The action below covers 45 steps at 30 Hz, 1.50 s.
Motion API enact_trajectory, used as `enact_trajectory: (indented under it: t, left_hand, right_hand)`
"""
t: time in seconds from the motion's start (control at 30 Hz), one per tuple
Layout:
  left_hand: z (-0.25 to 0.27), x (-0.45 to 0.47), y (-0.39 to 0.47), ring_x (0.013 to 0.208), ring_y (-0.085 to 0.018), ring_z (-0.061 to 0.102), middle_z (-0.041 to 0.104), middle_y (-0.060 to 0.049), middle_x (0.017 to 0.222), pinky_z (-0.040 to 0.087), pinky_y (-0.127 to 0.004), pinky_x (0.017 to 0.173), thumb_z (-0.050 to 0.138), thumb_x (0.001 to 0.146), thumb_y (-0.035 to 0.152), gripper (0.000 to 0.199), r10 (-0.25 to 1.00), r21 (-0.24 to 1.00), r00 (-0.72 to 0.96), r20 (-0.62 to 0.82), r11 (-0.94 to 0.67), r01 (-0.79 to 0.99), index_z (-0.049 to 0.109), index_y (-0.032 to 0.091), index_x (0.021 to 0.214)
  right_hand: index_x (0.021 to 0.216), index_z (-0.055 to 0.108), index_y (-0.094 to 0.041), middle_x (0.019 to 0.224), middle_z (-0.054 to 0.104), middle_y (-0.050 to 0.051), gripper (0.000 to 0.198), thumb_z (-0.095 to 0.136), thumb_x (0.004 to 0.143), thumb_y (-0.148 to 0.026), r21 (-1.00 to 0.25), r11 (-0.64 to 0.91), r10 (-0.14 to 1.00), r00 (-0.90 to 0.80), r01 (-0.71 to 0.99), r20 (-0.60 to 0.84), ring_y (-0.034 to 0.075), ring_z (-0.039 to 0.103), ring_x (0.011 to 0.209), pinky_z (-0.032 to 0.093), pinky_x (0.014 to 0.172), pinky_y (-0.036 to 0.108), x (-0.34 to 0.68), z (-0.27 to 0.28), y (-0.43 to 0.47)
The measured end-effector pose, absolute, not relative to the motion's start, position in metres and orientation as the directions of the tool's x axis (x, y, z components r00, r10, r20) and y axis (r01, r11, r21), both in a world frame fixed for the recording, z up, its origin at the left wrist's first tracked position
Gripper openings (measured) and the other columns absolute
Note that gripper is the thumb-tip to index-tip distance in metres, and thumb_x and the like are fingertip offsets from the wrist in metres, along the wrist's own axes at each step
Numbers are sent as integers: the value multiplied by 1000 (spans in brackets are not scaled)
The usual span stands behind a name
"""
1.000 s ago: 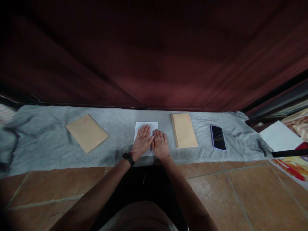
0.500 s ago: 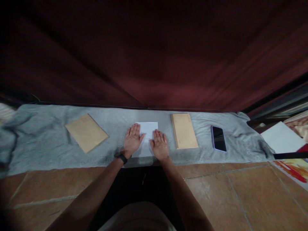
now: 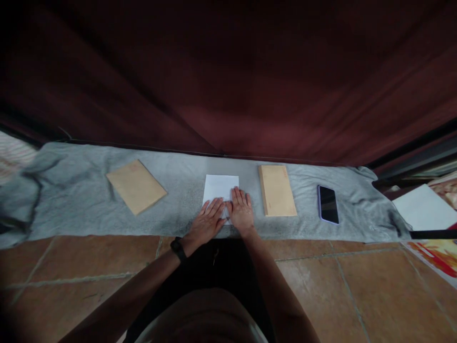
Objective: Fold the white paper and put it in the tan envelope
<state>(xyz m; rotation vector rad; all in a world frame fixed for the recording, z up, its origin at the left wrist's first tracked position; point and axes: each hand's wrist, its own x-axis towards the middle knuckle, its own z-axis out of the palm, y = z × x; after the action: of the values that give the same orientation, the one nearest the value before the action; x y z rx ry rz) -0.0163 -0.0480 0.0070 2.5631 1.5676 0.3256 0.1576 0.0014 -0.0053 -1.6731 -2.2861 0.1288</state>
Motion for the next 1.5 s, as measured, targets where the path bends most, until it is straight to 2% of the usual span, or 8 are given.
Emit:
enact_trajectory:
  t: [0.2, 0.4, 0.63, 0.97, 1.3, 1.5]
  left_hand:
    - [7, -20, -50, 155, -25, 21, 32, -8, 165, 13, -50, 128, 37, 104, 46, 56, 887, 208, 445, 119, -461, 863, 40, 22, 154]
    - [7, -20, -51, 154, -25, 24, 35, -9, 164, 14, -50, 127, 37, 104, 47, 57, 884, 212, 449, 132, -468, 858, 41, 21, 154]
    - [10, -27, -54, 153, -26, 28, 35, -11, 164, 16, -51, 126, 39, 104, 47, 56, 876, 208, 463, 134, -482, 851, 41, 21, 154]
    - [9, -45, -67, 151, -28, 32, 39, -15, 160, 23, -49, 124, 40, 103, 46, 59, 881, 192, 431, 194, -465, 865, 43, 14, 152]
    - [3, -65, -80, 148, -30, 38, 45, -20, 156, 33, -50, 120, 43, 101, 44, 61, 879, 224, 408, 247, -462, 858, 43, 7, 151]
    - [10, -63, -81, 146, -31, 41, 48, -21, 153, 38, -47, 117, 47, 99, 39, 58, 906, 188, 389, 169, -417, 889, 48, 6, 147]
  right_hand:
    - [156, 36, -12, 161, 38, 13, 54, 36, 106, -34, -247, 302, 947, -259, 921, 192, 29, 32, 150, 21, 123, 51, 159, -4, -5]
    - [155, 39, -18, 162, 37, 9, 51, 37, 106, -33, -209, 392, 914, -355, 896, 194, 28, 34, 150, 20, 124, 52, 169, -10, -34]
    - [155, 40, -21, 160, 41, 8, 51, 41, 106, -34, -190, 378, 917, -338, 906, 211, 29, 36, 149, 22, 123, 51, 180, -10, -45]
    - [157, 37, -21, 160, 42, 7, 54, 42, 105, -34, -220, 336, 932, -289, 916, 218, 29, 38, 148, 22, 123, 51, 190, -9, -52]
    - [153, 45, -19, 158, 45, 8, 49, 42, 106, -34, -261, 336, 937, -291, 905, 195, 28, 40, 147, 22, 124, 48, 201, -3, -59]
    - [152, 45, -18, 157, 46, 10, 49, 42, 105, -31, -300, 346, 934, -296, 889, 199, 27, 41, 146, 23, 124, 48, 204, -4, -63]
